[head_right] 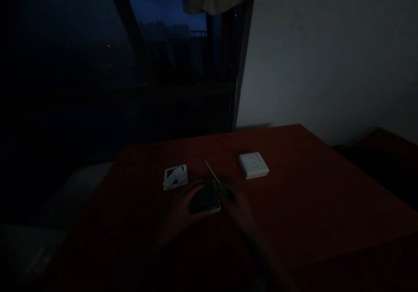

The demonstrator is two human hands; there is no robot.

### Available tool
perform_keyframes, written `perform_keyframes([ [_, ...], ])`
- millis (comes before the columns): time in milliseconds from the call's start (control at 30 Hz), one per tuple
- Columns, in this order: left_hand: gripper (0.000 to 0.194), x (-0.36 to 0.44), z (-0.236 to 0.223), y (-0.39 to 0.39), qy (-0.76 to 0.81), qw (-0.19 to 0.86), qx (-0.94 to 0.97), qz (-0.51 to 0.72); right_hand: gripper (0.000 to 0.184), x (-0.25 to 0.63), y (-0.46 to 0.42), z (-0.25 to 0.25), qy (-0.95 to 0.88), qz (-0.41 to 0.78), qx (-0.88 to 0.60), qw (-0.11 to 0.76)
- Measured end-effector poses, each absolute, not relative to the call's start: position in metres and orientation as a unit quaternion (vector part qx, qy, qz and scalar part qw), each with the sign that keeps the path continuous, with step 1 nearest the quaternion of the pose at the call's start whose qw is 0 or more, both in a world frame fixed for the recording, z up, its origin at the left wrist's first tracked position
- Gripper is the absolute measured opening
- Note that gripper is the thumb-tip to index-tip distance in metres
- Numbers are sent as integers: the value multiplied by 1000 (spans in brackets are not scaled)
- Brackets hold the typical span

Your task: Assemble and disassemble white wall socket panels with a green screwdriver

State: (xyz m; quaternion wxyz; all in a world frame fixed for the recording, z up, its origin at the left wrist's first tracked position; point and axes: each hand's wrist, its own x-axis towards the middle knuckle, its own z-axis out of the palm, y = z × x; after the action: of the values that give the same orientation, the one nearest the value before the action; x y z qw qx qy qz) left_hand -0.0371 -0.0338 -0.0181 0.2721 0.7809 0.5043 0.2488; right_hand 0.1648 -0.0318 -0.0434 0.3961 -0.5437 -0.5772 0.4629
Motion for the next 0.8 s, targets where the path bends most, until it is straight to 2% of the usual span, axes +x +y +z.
perform_keyframes([
  [400,64,-37,-15,-35,502,293,775,250,30,165,-32,-45,-582,462,-545,389],
  [633,87,-54,-13,-33,537,307,749,239,31,165,-34,-41,-584,459,-551,380],
  [800,90,-66,-18,-34,532,319,753,217,32,165,-35,-41,-586,458,-551,379],
])
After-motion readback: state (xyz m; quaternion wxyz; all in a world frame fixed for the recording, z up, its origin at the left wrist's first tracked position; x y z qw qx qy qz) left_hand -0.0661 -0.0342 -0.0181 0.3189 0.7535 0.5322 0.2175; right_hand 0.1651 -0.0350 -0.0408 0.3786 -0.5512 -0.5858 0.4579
